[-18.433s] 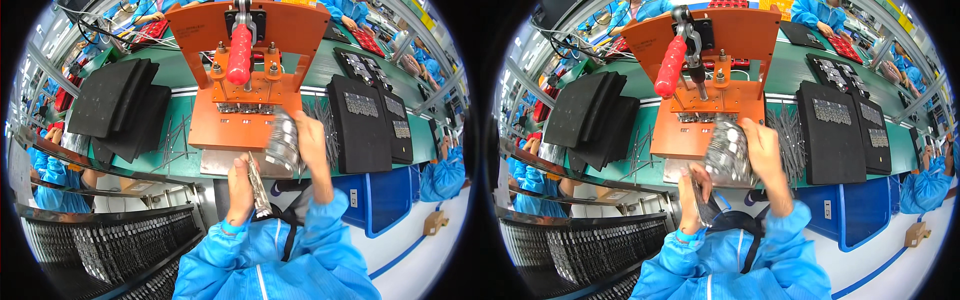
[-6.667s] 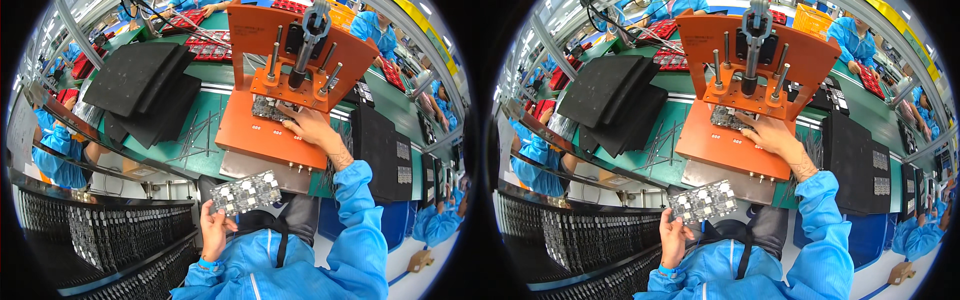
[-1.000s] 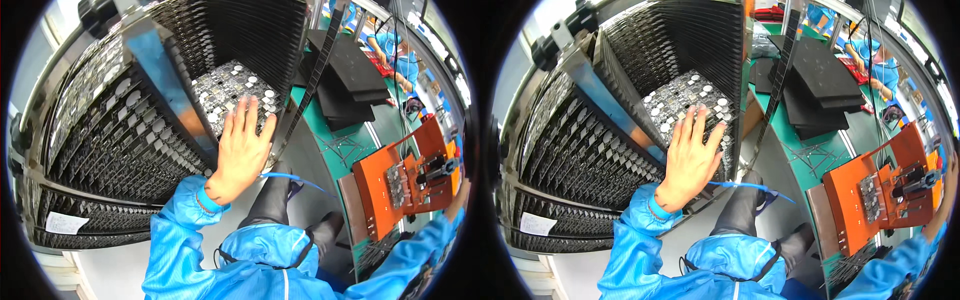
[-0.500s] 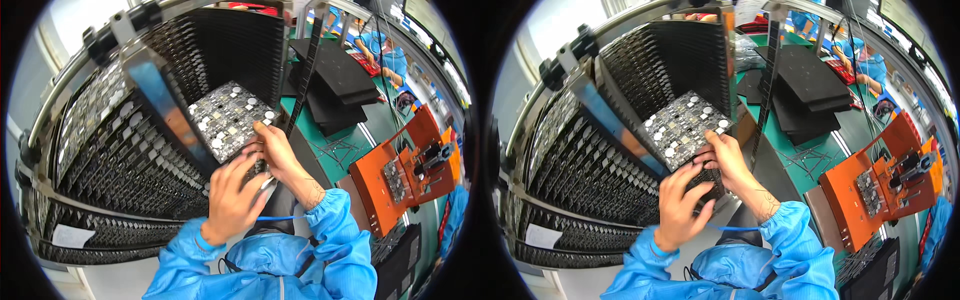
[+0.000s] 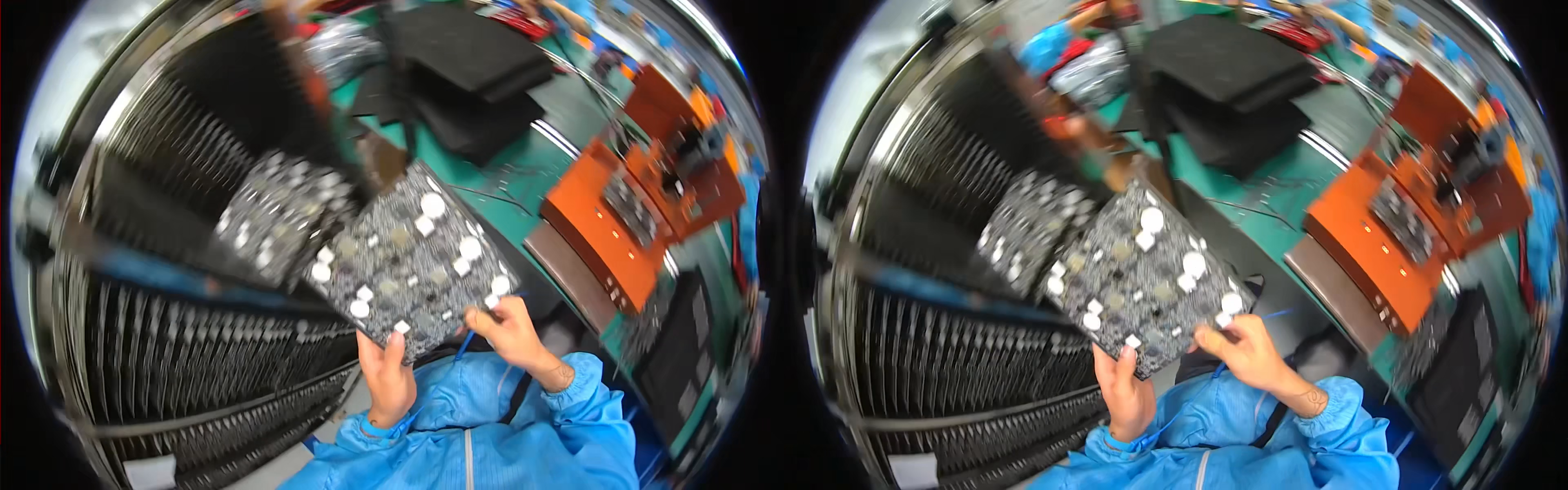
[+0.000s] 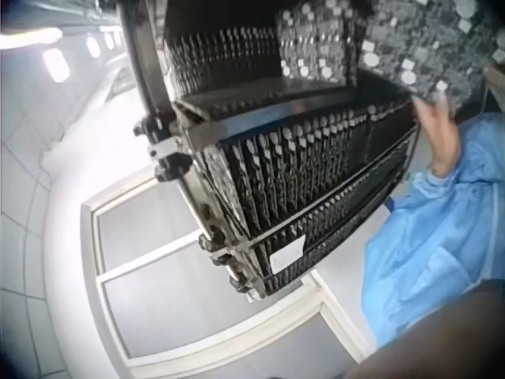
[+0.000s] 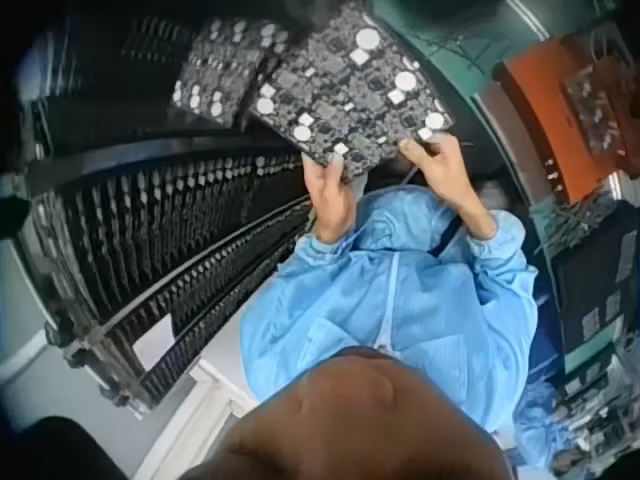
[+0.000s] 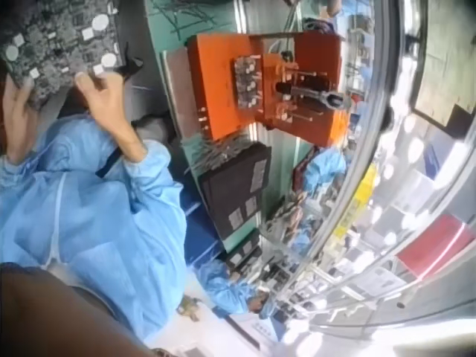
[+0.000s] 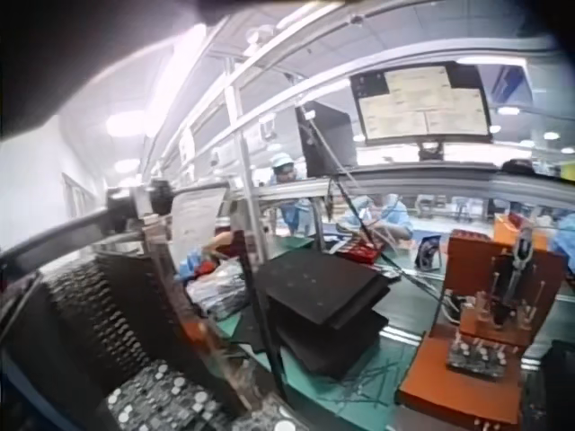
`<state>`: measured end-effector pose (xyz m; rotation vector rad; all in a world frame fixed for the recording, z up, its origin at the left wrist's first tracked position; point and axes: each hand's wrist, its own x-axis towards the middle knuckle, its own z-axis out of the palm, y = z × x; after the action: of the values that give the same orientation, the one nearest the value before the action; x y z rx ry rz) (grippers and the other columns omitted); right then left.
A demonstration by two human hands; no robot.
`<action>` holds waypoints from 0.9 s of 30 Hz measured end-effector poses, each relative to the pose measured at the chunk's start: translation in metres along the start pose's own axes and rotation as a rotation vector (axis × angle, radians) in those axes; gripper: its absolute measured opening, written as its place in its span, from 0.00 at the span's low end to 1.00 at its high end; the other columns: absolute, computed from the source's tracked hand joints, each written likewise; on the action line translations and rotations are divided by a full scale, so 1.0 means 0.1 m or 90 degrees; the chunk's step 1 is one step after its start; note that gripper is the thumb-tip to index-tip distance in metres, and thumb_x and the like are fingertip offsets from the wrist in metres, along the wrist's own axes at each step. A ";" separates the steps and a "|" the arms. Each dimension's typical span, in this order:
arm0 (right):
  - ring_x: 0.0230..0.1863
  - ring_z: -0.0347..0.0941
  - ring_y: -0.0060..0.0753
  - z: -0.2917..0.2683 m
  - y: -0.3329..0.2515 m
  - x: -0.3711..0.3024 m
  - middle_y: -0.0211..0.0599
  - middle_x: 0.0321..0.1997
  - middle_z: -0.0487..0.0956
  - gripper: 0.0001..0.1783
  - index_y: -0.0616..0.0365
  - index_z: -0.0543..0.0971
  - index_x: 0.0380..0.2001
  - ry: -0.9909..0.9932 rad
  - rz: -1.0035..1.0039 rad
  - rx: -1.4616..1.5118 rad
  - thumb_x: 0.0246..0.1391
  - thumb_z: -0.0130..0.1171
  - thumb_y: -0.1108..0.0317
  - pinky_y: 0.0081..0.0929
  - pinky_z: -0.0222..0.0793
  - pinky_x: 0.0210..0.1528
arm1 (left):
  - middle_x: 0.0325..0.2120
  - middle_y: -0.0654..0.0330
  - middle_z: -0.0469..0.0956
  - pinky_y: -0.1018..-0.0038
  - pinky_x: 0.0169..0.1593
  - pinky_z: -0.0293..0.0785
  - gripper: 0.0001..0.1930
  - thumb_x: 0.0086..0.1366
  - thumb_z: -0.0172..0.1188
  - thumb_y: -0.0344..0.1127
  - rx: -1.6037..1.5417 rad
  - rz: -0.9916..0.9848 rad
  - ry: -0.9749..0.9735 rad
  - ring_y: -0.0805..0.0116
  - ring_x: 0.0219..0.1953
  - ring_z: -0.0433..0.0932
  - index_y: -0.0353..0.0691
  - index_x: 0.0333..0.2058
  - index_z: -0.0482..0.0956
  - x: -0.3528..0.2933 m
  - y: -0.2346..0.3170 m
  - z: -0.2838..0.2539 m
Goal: The person loads circuit boards into a press fixture, pulls down the press lever by hand, and removes the boards. The person then separates the circuit boards by hand, placing them onto foam pads and into a storage rack.
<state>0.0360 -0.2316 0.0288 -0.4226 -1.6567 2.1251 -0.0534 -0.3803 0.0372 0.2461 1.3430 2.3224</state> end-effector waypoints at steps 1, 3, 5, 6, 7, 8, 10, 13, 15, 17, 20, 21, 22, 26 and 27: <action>0.26 0.74 0.24 -0.14 0.05 -0.17 0.34 0.26 0.79 0.10 0.66 0.77 0.37 -0.009 -0.115 -0.235 0.56 0.60 0.69 0.21 0.69 0.33 | 0.50 0.54 0.71 0.71 0.50 0.70 0.23 0.65 0.51 0.27 0.031 0.016 -0.002 0.68 0.47 0.74 0.34 0.58 0.59 -0.05 -0.08 0.01; 0.41 0.76 0.30 -0.27 0.19 -0.44 0.39 0.37 0.80 0.20 0.64 0.76 0.46 0.158 -0.179 -0.155 0.47 0.65 0.76 0.28 0.69 0.46 | 0.47 0.52 0.74 0.74 0.49 0.71 0.24 0.61 0.54 0.18 0.164 -0.007 -0.201 0.66 0.46 0.76 0.31 0.56 0.60 -0.17 -0.28 -0.29; 0.51 0.74 0.39 -0.34 0.07 -0.57 0.41 0.44 0.79 0.38 0.62 0.66 0.59 0.287 -0.287 -0.045 0.42 0.68 0.76 0.35 0.66 0.55 | 0.40 0.43 0.77 0.62 0.49 0.75 0.13 0.60 0.55 0.18 0.162 -0.001 -0.303 0.54 0.44 0.78 0.34 0.41 0.63 -0.11 -0.37 -0.08; 0.54 0.73 0.46 -0.59 0.14 -0.75 0.44 0.47 0.78 0.52 0.60 0.54 0.65 0.259 -0.306 -0.276 0.37 0.71 0.77 0.40 0.64 0.58 | 0.39 0.41 0.77 0.60 0.49 0.75 0.13 0.59 0.54 0.17 0.117 0.002 -0.360 0.51 0.43 0.78 0.35 0.39 0.62 -0.08 -0.46 0.03; 0.53 0.73 0.45 -0.66 0.11 -0.86 0.45 0.47 0.77 0.50 0.61 0.57 0.64 0.299 -0.356 -0.326 0.36 0.72 0.76 0.40 0.65 0.58 | 0.38 0.39 0.76 0.58 0.49 0.76 0.12 0.59 0.53 0.16 0.073 0.010 -0.409 0.49 0.43 0.78 0.36 0.37 0.61 -0.06 -0.55 0.14; 0.53 0.73 0.45 -0.72 0.12 -0.96 0.45 0.47 0.77 0.49 0.61 0.58 0.63 0.382 -0.384 -0.341 0.36 0.72 0.75 0.39 0.65 0.57 | 0.37 0.40 0.76 0.59 0.49 0.76 0.13 0.58 0.53 0.15 0.093 0.017 -0.447 0.49 0.42 0.78 0.36 0.37 0.62 -0.03 -0.62 0.25; 0.52 0.73 0.45 -0.88 0.10 -1.13 0.45 0.46 0.77 0.46 0.62 0.61 0.60 0.522 -0.387 -0.435 0.35 0.73 0.73 0.38 0.66 0.55 | 0.37 0.42 0.76 0.61 0.48 0.76 0.12 0.59 0.51 0.14 0.152 0.072 -0.528 0.52 0.41 0.78 0.35 0.38 0.62 0.08 -0.78 0.45; 0.50 0.73 0.39 -1.04 0.07 -1.35 0.45 0.45 0.77 0.32 0.65 0.63 0.54 0.478 -0.314 -0.371 0.52 0.64 0.60 0.34 0.67 0.51 | 0.38 0.45 0.75 0.66 0.48 0.74 0.12 0.60 0.49 0.15 0.256 0.024 -0.590 0.57 0.41 0.77 0.36 0.40 0.63 0.10 -0.90 0.75; 0.36 0.72 0.33 -1.03 0.13 -1.26 0.43 0.34 0.75 0.28 0.62 0.67 0.39 0.673 -0.420 -0.252 0.64 0.39 0.43 0.30 0.69 0.40 | 0.43 0.47 0.68 0.68 0.48 0.72 0.12 0.63 0.51 0.22 0.136 0.089 -0.703 0.60 0.43 0.73 0.38 0.44 0.61 0.11 -1.21 0.98; 0.29 0.69 0.29 -1.12 0.10 -1.23 0.38 0.28 0.70 0.30 0.60 0.66 0.33 0.773 -0.461 -0.225 0.64 0.34 0.40 0.26 0.69 0.35 | 0.41 0.49 0.66 0.69 0.46 0.72 0.13 0.65 0.51 0.37 0.050 0.083 -0.720 0.60 0.40 0.73 0.38 0.43 0.61 0.06 -1.32 1.25; 0.19 0.62 0.24 -1.25 -0.01 -1.03 0.36 0.22 0.65 0.30 0.57 0.63 0.24 0.885 -0.519 -0.180 0.64 0.35 0.40 0.18 0.65 0.22 | 0.28 0.56 0.65 0.73 0.31 0.72 0.26 0.69 0.36 0.61 -0.006 0.083 -0.495 0.69 0.26 0.67 0.40 0.36 0.60 -0.10 -1.53 1.63; 0.19 0.62 0.24 -1.34 -0.06 -1.02 0.36 0.22 0.65 0.30 0.57 0.63 0.24 0.888 -0.524 -0.181 0.64 0.35 0.40 0.18 0.65 0.22 | 0.26 0.57 0.65 0.76 0.28 0.72 0.28 0.67 0.35 0.65 -0.022 0.064 -0.454 0.71 0.24 0.66 0.41 0.35 0.60 -0.11 -1.52 1.78; 0.20 0.61 0.22 -1.44 -0.09 -0.99 0.34 0.20 0.65 0.30 0.57 0.64 0.21 0.867 -0.560 -0.142 0.66 0.34 0.43 0.18 0.60 0.23 | 0.18 0.61 0.63 0.82 0.20 0.63 0.30 0.67 0.35 0.67 -0.035 0.088 -0.378 0.74 0.16 0.62 0.40 0.33 0.61 -0.12 -1.56 1.96; 0.16 0.61 0.25 -1.63 -0.44 -0.91 0.30 0.14 0.67 0.29 0.58 0.67 0.16 0.774 -0.430 -0.129 0.67 0.40 0.50 0.24 0.52 0.20 | 0.08 0.68 0.54 0.79 0.16 0.44 0.29 0.70 0.33 0.61 -0.060 0.086 -0.489 0.79 0.11 0.52 0.39 0.25 0.62 0.17 -1.53 2.21; 0.14 0.64 0.31 -1.73 -0.57 -0.91 0.33 0.13 0.69 0.28 0.59 0.69 0.16 0.820 -0.315 -0.245 0.66 0.43 0.51 0.29 0.55 0.20 | 0.08 0.68 0.54 0.79 0.16 0.44 0.28 0.71 0.33 0.60 -0.100 -0.026 -0.513 0.80 0.11 0.52 0.40 0.25 0.63 0.30 -1.51 2.16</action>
<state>0.2054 -0.1187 0.0402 -1.0583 -1.1262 0.7584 0.0420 -0.1339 0.0167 0.9645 0.7444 1.9290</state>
